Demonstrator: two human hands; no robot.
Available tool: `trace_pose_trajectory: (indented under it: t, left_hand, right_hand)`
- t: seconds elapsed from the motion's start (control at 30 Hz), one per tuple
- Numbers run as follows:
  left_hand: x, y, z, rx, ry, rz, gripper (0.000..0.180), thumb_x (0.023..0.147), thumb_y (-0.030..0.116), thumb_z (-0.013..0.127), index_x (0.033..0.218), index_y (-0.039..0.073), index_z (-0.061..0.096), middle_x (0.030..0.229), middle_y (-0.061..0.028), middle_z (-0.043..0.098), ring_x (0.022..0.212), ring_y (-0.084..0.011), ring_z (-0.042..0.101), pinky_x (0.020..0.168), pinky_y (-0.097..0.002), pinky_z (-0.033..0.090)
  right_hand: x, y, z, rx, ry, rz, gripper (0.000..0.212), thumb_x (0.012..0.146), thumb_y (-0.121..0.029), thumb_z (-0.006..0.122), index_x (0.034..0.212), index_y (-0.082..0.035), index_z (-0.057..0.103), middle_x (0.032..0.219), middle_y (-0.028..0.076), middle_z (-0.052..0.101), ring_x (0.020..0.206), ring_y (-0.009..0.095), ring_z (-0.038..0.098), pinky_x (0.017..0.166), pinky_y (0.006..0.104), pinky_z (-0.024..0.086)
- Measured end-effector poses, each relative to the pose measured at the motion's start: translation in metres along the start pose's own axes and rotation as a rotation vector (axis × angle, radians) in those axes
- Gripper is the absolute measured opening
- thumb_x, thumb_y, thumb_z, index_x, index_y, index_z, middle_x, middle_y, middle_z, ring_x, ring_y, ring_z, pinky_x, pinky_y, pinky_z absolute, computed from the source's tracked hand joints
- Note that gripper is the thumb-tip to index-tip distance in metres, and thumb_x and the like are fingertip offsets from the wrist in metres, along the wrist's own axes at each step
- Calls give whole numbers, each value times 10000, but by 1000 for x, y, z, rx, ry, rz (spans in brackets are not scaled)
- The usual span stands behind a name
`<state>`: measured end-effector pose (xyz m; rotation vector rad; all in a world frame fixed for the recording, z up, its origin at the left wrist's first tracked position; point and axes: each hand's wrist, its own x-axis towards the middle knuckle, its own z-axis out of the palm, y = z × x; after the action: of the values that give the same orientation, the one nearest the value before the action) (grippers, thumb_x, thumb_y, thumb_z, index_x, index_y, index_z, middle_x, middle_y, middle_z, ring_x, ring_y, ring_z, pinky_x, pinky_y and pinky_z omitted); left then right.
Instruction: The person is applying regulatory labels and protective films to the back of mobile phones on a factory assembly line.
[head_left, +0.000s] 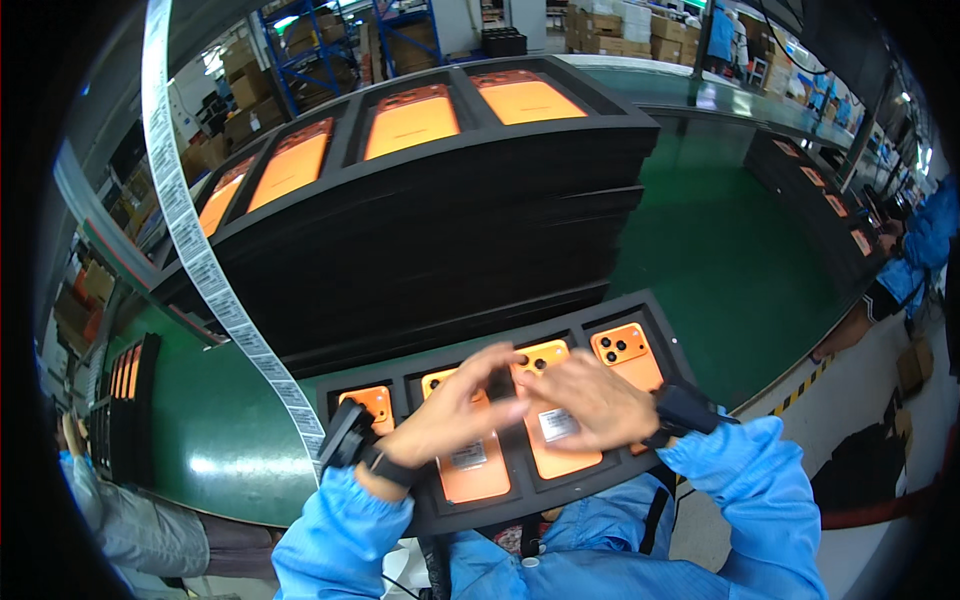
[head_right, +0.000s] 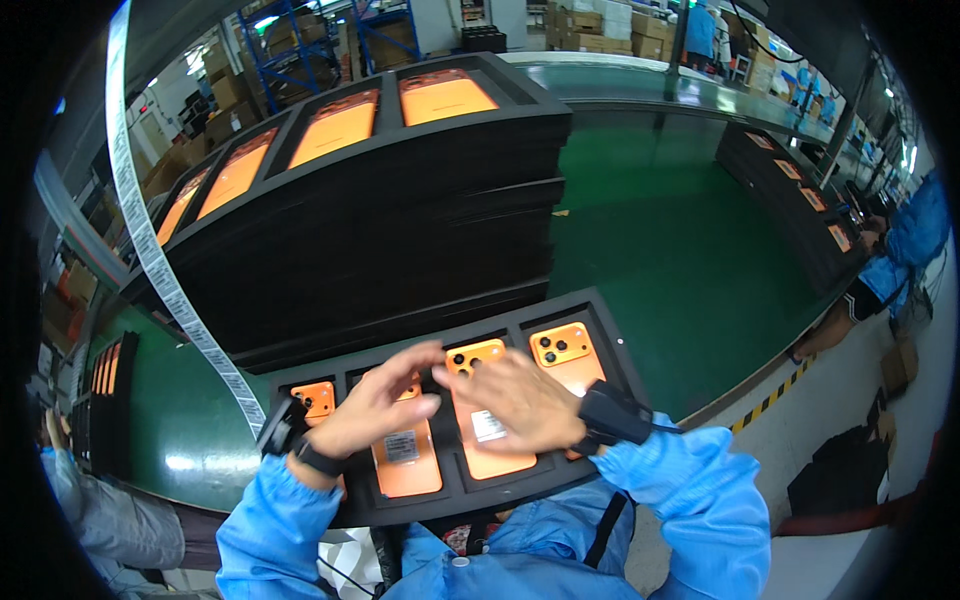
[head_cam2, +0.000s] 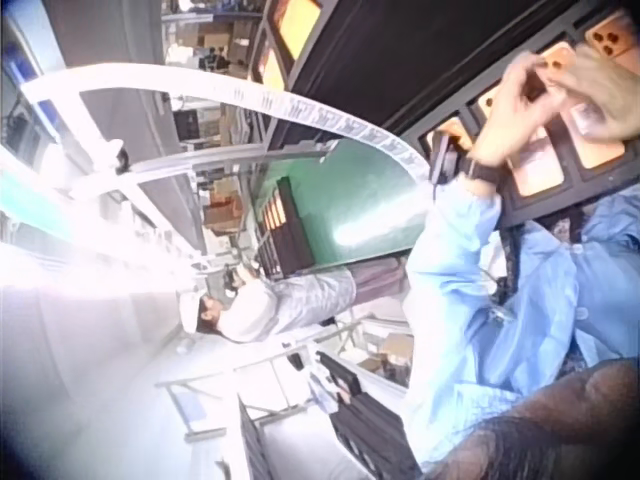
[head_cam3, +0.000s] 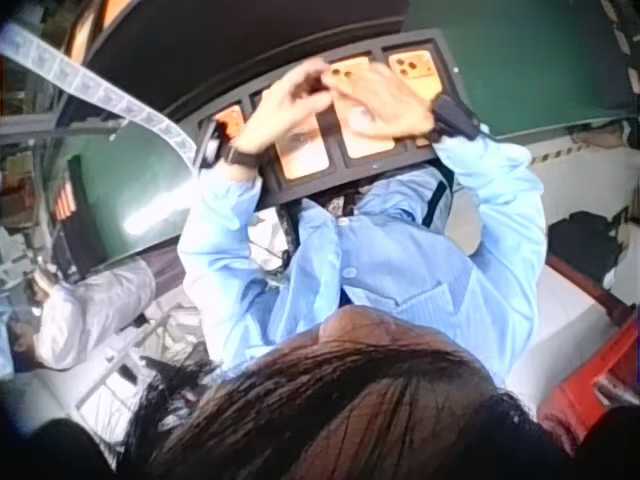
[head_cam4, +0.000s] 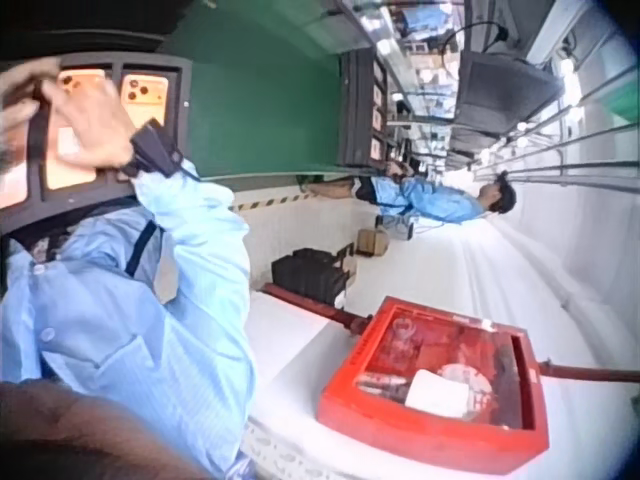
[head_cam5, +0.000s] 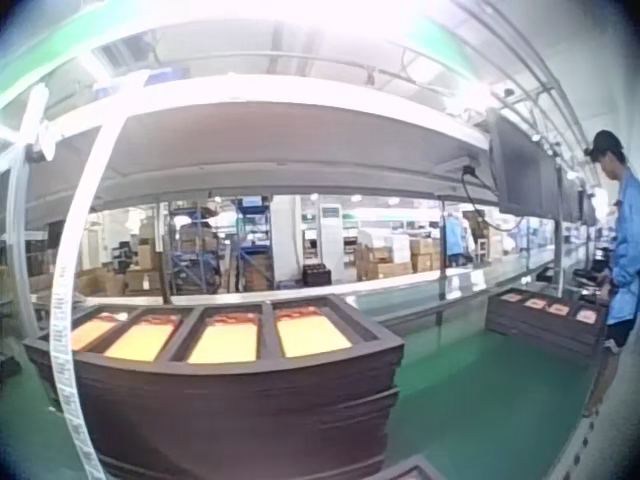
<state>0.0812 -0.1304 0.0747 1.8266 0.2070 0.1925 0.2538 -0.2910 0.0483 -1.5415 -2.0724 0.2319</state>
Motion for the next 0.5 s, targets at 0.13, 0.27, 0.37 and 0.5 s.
trace_pose_trajectory:
  t: [0.13,0.27,0.37,0.5]
  left_hand:
    - [-83,29,-37,92,332,233,695,780,245,725,1368,38,417,1448,-141,352,1330,-262,366,1086,-426,297]
    - [-135,4,-78,348,1078,155,898,725,111,739,1461,56,227,1482,-140,282,1376,-296,277,1103,-466,241]
    - [-171,-32,-89,44,944,-108,846,753,92,732,1443,25,247,1413,-160,378,1225,-229,454,989,-370,408]
    - [-188,-47,-81,-201,761,-341,196,846,82,672,1011,-7,616,886,-43,671,795,-96,611,754,-231,487]
  right_hand:
    - [-7,-24,-18,325,-341,32,559,783,-344,685,1222,-21,563,958,130,661,913,294,634,827,386,478]
    - [15,-33,-14,363,-112,56,285,809,-231,678,998,-18,682,891,118,681,827,271,661,740,352,516]
    - [55,-52,13,322,240,-93,166,807,-124,668,934,-19,686,850,109,654,828,269,611,725,366,492]
    - [100,-96,63,336,395,-195,166,785,-124,679,928,-40,682,929,75,606,932,252,561,783,350,470]
